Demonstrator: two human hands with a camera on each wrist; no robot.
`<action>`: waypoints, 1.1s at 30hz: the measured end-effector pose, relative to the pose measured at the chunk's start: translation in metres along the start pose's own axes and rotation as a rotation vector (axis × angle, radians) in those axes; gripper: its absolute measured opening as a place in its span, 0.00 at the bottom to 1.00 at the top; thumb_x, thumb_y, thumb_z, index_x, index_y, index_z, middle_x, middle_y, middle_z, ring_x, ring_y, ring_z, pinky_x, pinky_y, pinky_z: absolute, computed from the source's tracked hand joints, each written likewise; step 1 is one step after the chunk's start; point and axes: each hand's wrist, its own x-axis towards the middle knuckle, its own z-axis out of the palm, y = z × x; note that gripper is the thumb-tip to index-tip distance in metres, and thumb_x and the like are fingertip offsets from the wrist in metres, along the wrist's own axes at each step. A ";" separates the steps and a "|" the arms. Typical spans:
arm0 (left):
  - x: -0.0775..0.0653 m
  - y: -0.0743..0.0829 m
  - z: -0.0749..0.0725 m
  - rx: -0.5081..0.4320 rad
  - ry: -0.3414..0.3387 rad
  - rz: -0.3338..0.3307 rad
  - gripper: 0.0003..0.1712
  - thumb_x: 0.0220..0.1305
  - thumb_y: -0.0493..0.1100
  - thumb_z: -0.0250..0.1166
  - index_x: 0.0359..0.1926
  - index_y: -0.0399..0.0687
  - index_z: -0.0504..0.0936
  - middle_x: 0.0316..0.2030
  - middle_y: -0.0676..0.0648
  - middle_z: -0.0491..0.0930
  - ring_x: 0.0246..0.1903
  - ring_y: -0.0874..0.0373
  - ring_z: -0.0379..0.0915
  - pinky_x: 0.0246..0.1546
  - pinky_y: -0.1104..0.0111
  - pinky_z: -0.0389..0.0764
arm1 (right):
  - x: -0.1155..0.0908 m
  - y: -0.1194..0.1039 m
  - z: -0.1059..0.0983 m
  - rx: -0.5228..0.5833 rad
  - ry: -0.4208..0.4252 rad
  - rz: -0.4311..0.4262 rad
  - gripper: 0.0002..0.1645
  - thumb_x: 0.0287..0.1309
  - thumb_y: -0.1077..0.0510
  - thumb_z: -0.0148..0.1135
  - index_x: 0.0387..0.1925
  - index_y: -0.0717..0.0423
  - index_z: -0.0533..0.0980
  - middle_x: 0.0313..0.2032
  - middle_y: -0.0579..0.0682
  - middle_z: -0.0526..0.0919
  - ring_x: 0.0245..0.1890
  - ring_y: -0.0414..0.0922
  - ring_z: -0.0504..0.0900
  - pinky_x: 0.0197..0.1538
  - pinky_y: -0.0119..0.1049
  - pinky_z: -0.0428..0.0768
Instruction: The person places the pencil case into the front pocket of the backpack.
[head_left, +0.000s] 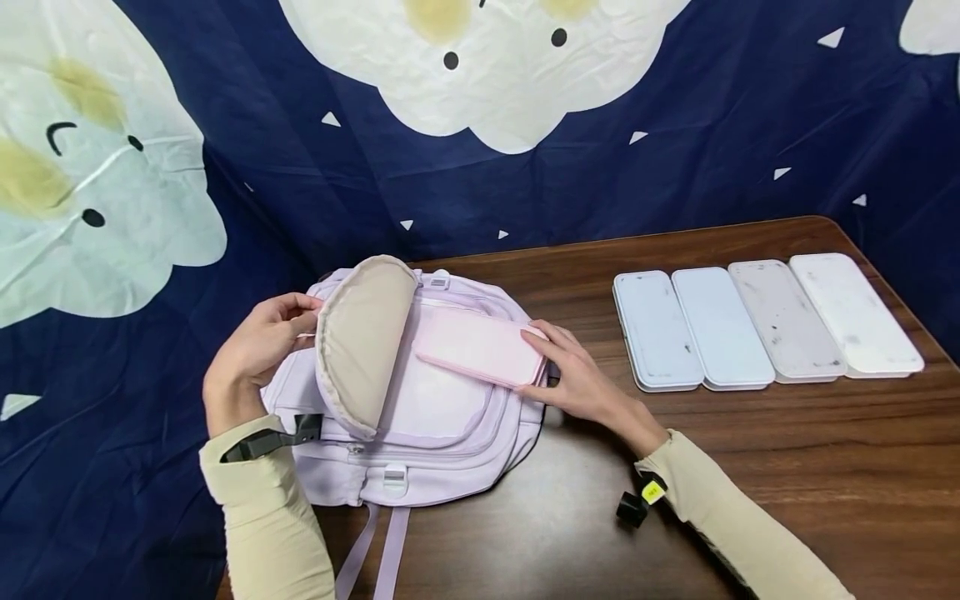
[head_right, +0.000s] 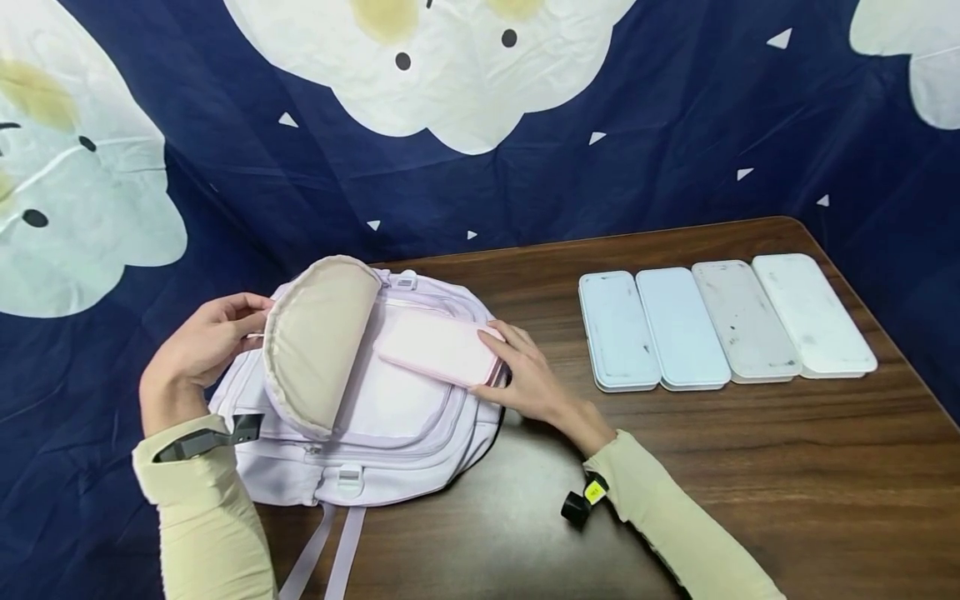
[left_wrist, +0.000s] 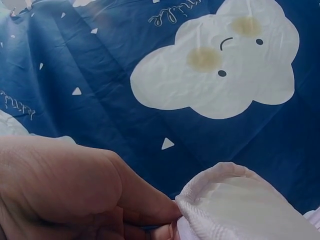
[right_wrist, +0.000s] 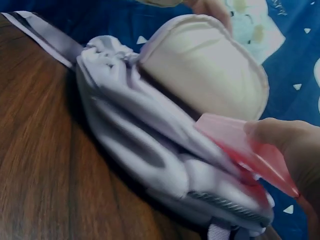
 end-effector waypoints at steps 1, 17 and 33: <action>0.000 0.000 0.000 0.006 0.000 -0.003 0.09 0.71 0.35 0.49 0.47 0.33 0.67 0.34 0.58 0.74 0.34 0.69 0.74 0.37 0.77 0.79 | 0.001 0.000 0.002 0.001 -0.009 0.006 0.48 0.44 0.43 0.74 0.65 0.56 0.67 0.66 0.56 0.66 0.66 0.53 0.62 0.65 0.52 0.66; 0.003 0.004 -0.001 0.003 -0.014 0.012 0.08 0.69 0.32 0.49 0.47 0.32 0.66 0.33 0.59 0.74 0.32 0.69 0.73 0.35 0.78 0.78 | 0.038 -0.005 0.028 0.032 -0.064 0.025 0.48 0.47 0.44 0.73 0.66 0.59 0.65 0.67 0.58 0.63 0.67 0.53 0.61 0.67 0.50 0.64; 0.003 0.015 0.012 -0.036 -0.038 0.048 0.06 0.69 0.32 0.49 0.45 0.33 0.67 0.28 0.58 0.75 0.26 0.67 0.72 0.27 0.77 0.73 | 0.078 -0.021 0.059 -0.016 -0.170 0.045 0.49 0.49 0.44 0.72 0.67 0.61 0.63 0.69 0.62 0.60 0.70 0.55 0.59 0.70 0.47 0.60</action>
